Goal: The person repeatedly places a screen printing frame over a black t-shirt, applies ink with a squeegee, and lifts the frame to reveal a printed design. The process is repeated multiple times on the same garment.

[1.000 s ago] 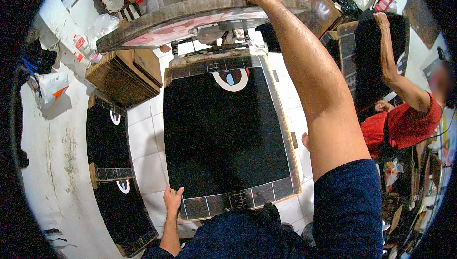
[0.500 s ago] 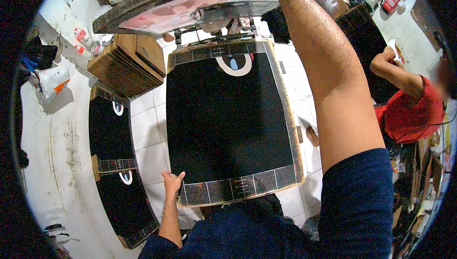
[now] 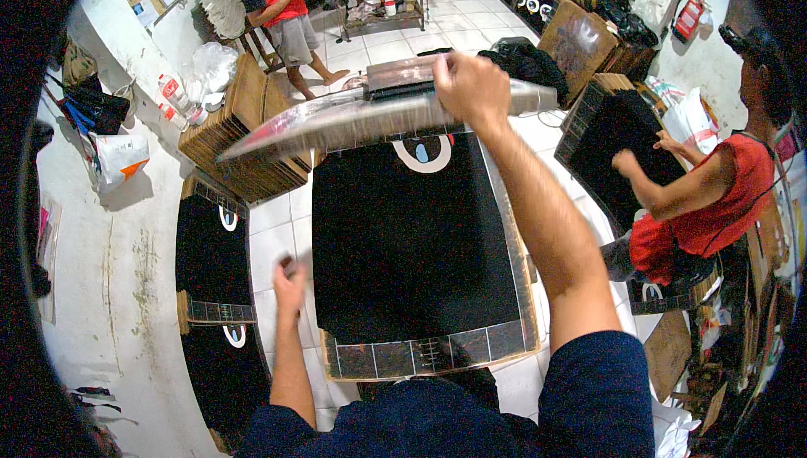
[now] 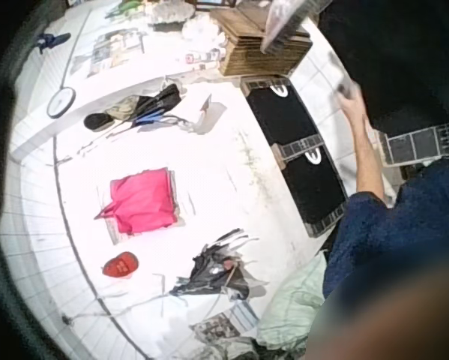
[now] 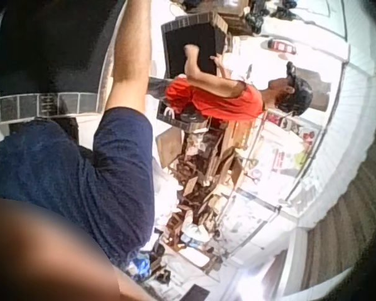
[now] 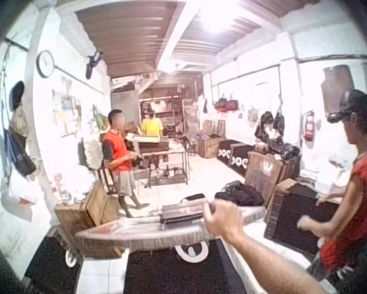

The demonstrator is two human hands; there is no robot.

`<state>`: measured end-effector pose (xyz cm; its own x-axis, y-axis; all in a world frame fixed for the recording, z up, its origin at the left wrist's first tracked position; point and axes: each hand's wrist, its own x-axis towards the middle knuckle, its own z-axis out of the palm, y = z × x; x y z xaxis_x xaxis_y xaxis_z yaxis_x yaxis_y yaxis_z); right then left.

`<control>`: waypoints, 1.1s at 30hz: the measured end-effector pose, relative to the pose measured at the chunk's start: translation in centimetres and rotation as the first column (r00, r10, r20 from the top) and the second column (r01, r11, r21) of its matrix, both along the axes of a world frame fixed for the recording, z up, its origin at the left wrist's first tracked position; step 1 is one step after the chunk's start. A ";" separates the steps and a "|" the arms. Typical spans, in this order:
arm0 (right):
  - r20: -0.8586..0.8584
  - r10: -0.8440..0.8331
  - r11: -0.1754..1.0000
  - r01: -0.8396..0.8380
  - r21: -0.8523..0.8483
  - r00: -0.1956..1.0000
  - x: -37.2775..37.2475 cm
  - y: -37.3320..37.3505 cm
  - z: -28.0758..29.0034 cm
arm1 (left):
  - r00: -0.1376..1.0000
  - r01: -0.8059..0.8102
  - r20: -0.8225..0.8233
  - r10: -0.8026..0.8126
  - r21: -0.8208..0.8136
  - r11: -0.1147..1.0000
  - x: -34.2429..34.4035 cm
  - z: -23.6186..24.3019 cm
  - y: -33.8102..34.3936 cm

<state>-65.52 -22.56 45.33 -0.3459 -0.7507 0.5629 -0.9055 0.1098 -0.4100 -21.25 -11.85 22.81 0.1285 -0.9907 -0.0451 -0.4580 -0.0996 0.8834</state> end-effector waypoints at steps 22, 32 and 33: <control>-0.398 0.398 0.907 -0.291 0.304 0.826 -7.1 -21.0 -28.5 | 0.737 -0.604 0.275 0.617 -0.142 0.784 -6.1 -15.5 0.4; -0.273 0.449 0.879 -0.366 0.306 0.851 -6.4 -20.4 -28.1 | 0.651 -0.643 0.379 0.658 -0.186 0.743 -8.2 -14.1 -0.5; -0.296 0.428 0.893 -0.350 0.282 0.854 -6.2 -20.6 -28.4 | 0.649 -0.654 0.365 0.668 -0.181 0.734 -8.2 -14.3 -0.6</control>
